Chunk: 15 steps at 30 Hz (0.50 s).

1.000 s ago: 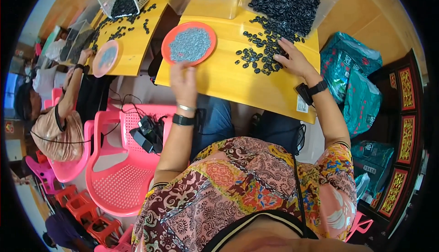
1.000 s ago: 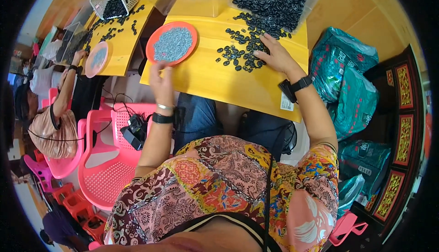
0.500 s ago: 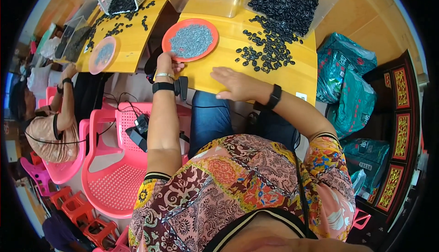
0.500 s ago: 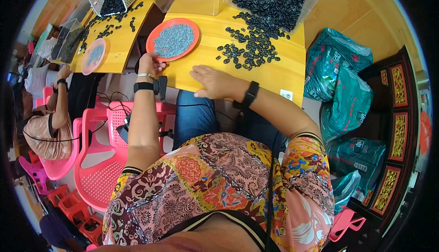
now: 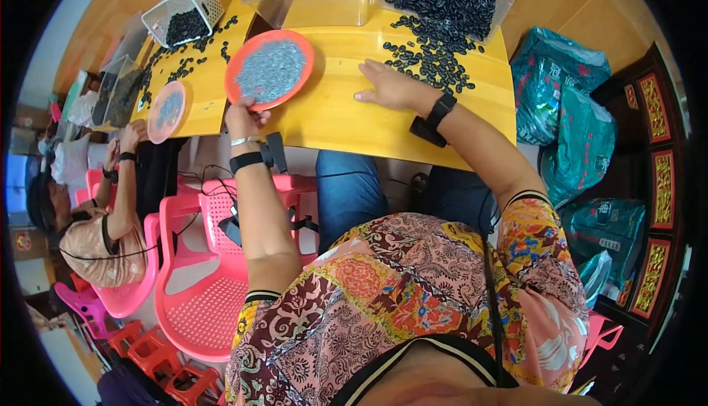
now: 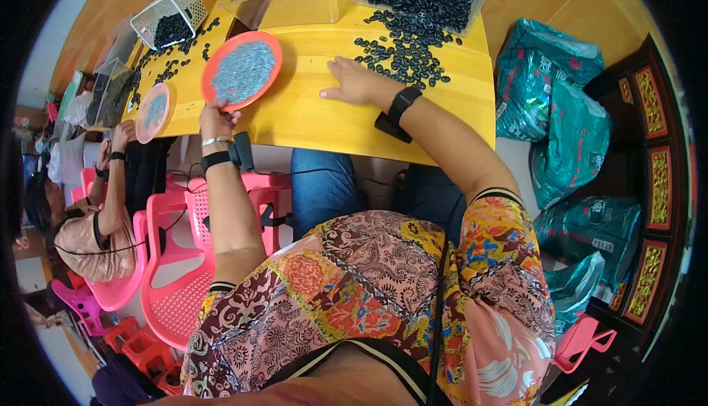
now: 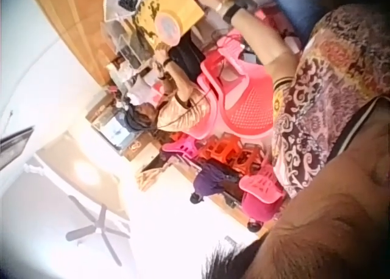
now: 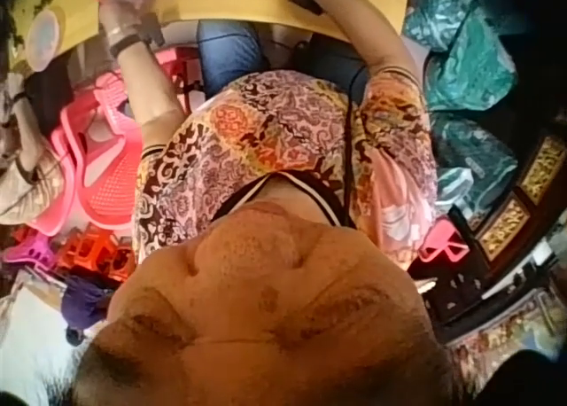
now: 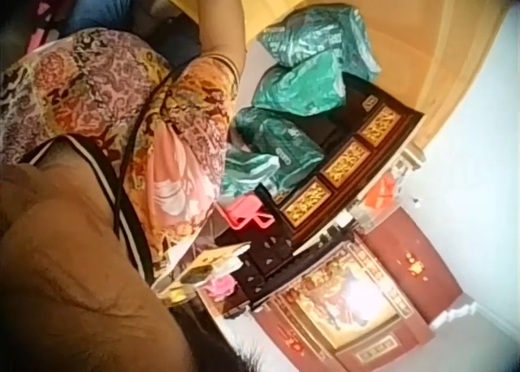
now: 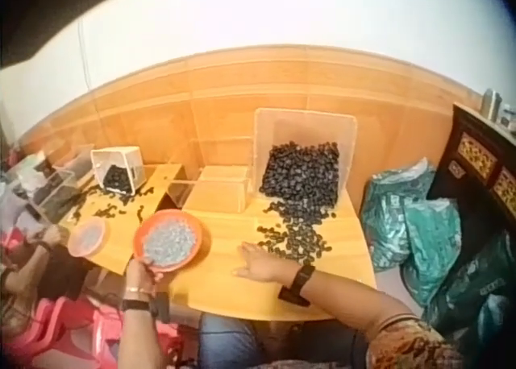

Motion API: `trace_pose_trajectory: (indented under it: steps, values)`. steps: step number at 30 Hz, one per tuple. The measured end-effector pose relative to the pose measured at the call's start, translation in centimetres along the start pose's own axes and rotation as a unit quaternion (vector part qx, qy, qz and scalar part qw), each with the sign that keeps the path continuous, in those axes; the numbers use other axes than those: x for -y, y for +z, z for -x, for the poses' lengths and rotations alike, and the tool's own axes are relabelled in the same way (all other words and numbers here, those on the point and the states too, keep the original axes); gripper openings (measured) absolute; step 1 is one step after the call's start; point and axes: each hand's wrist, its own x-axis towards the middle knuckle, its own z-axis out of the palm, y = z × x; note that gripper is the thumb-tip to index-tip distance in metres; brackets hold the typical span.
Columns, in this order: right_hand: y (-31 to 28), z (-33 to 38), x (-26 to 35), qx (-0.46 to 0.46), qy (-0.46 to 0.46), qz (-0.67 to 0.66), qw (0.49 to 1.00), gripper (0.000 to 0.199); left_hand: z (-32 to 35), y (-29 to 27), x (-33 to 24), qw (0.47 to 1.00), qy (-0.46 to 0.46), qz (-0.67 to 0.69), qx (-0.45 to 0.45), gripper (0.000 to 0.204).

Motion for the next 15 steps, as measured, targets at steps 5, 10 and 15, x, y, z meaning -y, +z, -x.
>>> trace_pose_trajectory:
  steps: [5,10,15]
  values:
    - [-0.3,-2.8,4.9,0.031,-0.112,-0.017,0.993,0.076,0.0,-3.7,-3.0,0.998,-0.009,0.064,-0.013,0.012]
    - [5.2,-6.7,10.6,0.003,-0.2,0.013,0.98,0.075,0.6,-6.6,-5.3,0.997,0.015,0.055,-0.043,0.012]
    - [6.0,-11.7,11.8,-0.006,-0.142,-0.01,0.99,0.078,1.9,-6.8,-6.0,0.995,0.037,0.048,-0.077,0.014]
